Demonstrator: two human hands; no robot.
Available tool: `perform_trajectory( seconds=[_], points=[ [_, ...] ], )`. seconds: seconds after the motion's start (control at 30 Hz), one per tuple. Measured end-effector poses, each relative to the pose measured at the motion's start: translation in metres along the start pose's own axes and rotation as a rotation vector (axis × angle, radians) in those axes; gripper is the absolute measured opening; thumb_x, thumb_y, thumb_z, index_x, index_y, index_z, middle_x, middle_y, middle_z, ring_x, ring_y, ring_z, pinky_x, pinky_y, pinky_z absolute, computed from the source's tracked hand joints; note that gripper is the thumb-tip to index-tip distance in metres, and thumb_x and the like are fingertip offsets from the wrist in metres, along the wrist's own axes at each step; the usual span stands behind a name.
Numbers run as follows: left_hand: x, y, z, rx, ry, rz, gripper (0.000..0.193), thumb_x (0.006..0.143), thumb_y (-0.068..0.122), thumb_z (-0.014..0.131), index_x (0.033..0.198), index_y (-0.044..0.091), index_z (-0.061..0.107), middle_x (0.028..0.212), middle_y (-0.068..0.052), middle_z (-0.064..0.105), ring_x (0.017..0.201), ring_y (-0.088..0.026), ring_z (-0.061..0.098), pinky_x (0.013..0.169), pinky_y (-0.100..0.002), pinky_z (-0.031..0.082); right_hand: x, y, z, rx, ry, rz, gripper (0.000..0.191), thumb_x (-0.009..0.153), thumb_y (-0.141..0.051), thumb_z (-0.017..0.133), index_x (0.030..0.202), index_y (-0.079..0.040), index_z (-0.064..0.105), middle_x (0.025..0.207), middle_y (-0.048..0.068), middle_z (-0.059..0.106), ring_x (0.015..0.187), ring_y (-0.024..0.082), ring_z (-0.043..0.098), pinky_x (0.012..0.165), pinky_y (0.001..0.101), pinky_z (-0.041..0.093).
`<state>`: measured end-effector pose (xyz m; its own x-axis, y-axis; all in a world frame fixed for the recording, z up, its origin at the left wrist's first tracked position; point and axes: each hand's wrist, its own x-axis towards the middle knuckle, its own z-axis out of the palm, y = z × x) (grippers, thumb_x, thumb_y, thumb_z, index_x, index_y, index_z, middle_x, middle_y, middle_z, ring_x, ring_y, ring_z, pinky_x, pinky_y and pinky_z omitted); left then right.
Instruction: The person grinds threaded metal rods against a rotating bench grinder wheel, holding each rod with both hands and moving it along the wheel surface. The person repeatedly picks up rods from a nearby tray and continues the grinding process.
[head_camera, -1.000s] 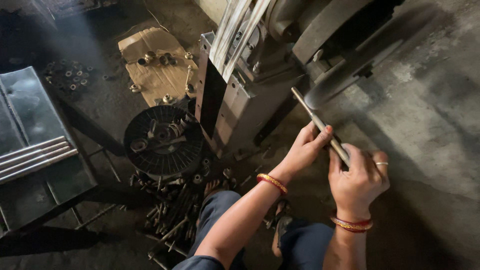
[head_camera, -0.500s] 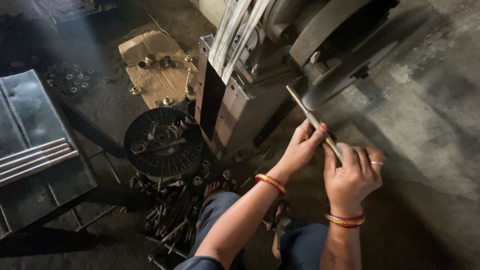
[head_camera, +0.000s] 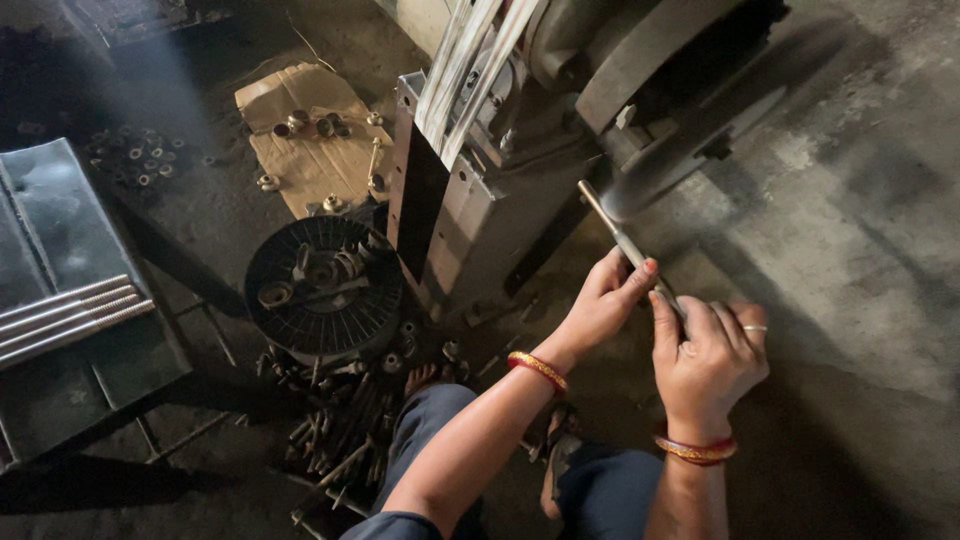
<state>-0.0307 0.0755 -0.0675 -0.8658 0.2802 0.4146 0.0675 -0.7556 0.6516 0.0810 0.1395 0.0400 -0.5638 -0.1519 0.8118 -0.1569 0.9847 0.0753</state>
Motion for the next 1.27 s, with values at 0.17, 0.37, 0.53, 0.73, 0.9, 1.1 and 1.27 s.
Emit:
perform_trajectory(
  seconds=[0.17,0.37,0.53,0.73,0.9,1.1,1.27],
  points=[
    [0.002,0.002,-0.001,-0.022,0.043,0.024,0.023,0.109,0.027,0.063,0.116,0.007,0.056,0.091,0.006,0.053,0.082,-0.004,0.048,0.07,-0.023,0.042,0.001,0.002,0.007,0.074,-0.044,0.043,0.028,0.107,-0.032,0.076,0.091,-0.009,0.071,0.085,0.007,0.069,0.077,0.03,0.064,0.07,0.0391,0.049],
    [0.0,0.009,-0.001,0.02,0.021,0.018,0.022,0.107,0.027,0.062,0.114,0.007,0.055,0.093,0.005,0.057,0.086,-0.005,0.053,0.076,-0.023,0.046,0.0,0.0,0.005,0.057,-0.092,0.115,0.027,0.1,-0.033,0.081,0.089,-0.01,0.071,0.075,0.007,0.068,0.07,0.03,0.064,0.065,0.0421,0.049],
    [-0.001,0.007,0.002,0.019,0.025,-0.031,0.022,0.107,0.027,0.062,0.111,0.007,0.055,0.091,0.004,0.057,0.082,-0.005,0.053,0.072,-0.024,0.047,-0.005,0.003,0.004,0.016,-0.086,0.105,0.026,0.089,-0.03,0.082,0.101,-0.011,0.069,0.08,0.008,0.067,0.076,0.034,0.067,0.07,0.0441,0.052],
    [0.001,0.006,0.001,0.005,0.027,-0.005,0.023,0.109,0.027,0.062,0.11,0.006,0.054,0.089,0.003,0.056,0.08,-0.006,0.052,0.071,-0.025,0.047,-0.009,0.005,0.008,-0.01,-0.078,0.104,0.024,0.097,-0.032,0.082,0.097,-0.013,0.067,0.083,0.011,0.067,0.078,0.036,0.067,0.067,0.0452,0.051],
    [0.002,0.013,0.0,0.007,0.041,0.04,0.023,0.106,0.025,0.063,0.115,0.006,0.055,0.095,0.005,0.056,0.087,-0.004,0.052,0.076,-0.023,0.046,-0.004,0.001,0.011,-0.026,-0.074,0.049,0.025,0.101,-0.033,0.078,0.098,-0.01,0.068,0.083,0.011,0.066,0.079,0.036,0.066,0.068,0.0448,0.052],
    [0.002,0.016,-0.001,0.048,0.034,0.066,0.023,0.108,0.024,0.064,0.115,0.003,0.056,0.097,0.003,0.058,0.089,-0.005,0.052,0.078,-0.024,0.047,0.0,-0.002,0.008,0.077,-0.086,0.031,0.027,0.106,-0.031,0.071,0.092,-0.009,0.066,0.085,0.008,0.068,0.079,0.034,0.065,0.072,0.0433,0.051],
    [0.0,0.015,-0.002,0.136,0.041,0.056,0.025,0.107,0.024,0.064,0.117,0.002,0.056,0.097,0.003,0.058,0.089,-0.006,0.052,0.076,-0.024,0.048,-0.003,-0.001,0.008,-0.028,-0.208,0.162,0.032,0.104,-0.036,0.072,0.086,-0.009,0.07,0.075,0.012,0.067,0.071,0.034,0.066,0.064,0.0441,0.048]
  ],
)
